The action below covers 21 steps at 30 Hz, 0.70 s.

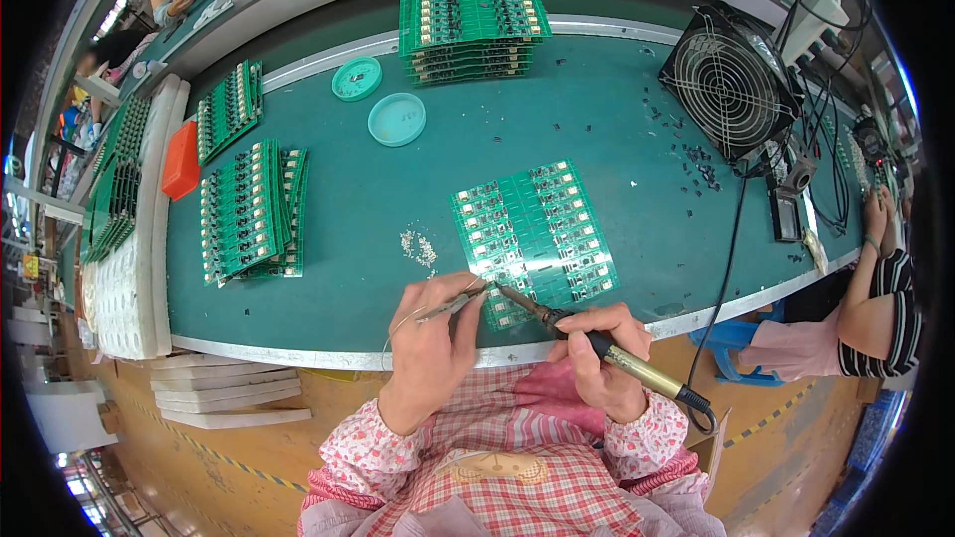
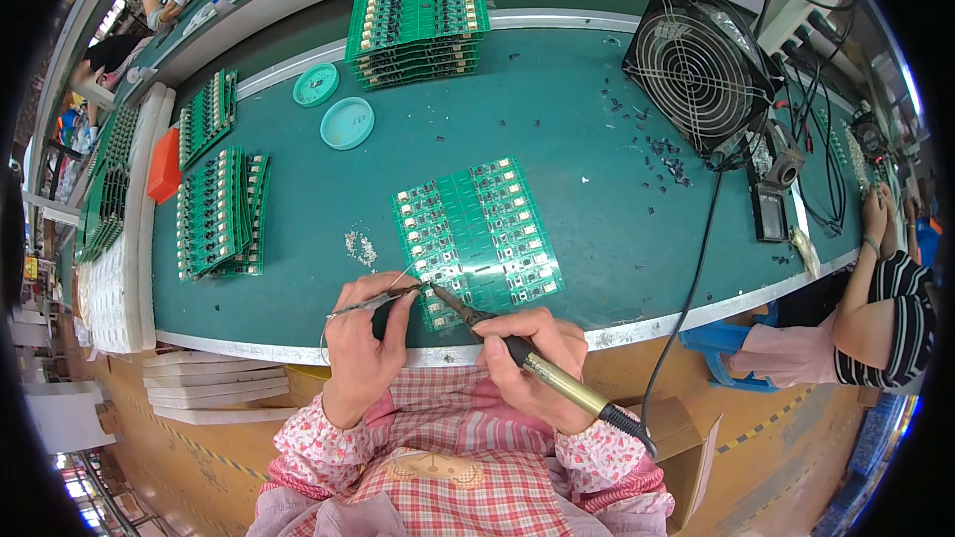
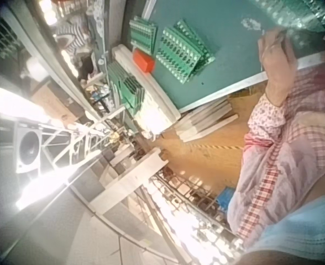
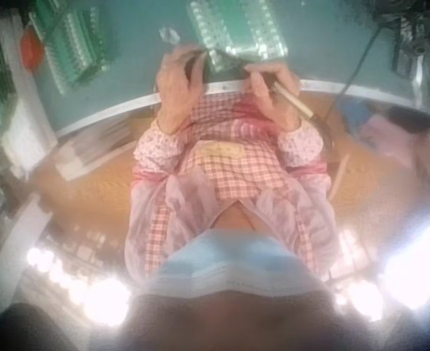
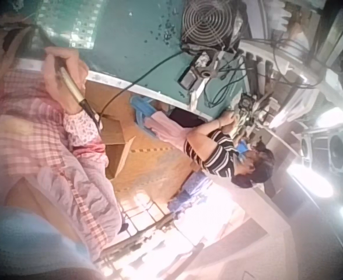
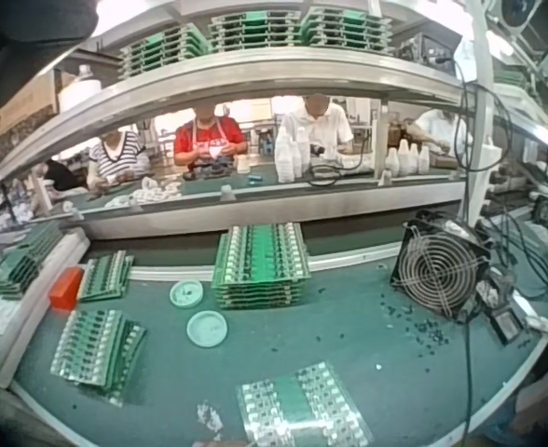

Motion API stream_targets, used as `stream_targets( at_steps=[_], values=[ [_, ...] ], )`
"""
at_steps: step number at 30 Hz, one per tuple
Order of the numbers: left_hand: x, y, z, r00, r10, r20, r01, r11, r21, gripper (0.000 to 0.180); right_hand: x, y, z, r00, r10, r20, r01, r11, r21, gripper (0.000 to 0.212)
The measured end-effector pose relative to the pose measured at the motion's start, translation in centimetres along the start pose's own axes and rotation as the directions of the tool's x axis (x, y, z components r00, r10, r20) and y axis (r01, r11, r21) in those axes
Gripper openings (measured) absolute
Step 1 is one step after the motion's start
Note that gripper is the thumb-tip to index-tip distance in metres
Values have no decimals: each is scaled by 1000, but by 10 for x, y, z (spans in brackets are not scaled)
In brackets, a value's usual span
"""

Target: The person solders components onto a circuit board panel using a soldering iron and tweezers, sets the panel aside to stack it, and continues soldering components onto another circuit board panel.

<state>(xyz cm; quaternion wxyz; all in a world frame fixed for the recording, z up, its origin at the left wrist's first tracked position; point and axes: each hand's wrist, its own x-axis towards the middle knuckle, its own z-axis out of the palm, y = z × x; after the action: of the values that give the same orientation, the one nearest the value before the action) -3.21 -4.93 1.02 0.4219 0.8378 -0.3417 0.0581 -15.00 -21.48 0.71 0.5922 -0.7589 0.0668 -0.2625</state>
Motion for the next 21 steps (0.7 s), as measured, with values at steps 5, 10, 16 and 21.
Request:
stream_targets(
  at_steps=[5,10,16,21],
  values=[
    [1,-1,0,999,40,-17,-40,999,11,24,3,-2,0,999,-11,43,14,997,-71,11],
    [1,-2,2,998,53,-26,-53,999,-2,24,7,2,0,994,-97,57,103,989,-106,9],
    [1,1,-1,1000,-18,1,18,1000,-14,16,12,1,-1,968,-223,116,239,960,-148,8],
    [2,0,0,1000,3,-1,-3,1000,-12,15,7,-1,4,999,-43,18,45,996,-72,8]
  ],
)
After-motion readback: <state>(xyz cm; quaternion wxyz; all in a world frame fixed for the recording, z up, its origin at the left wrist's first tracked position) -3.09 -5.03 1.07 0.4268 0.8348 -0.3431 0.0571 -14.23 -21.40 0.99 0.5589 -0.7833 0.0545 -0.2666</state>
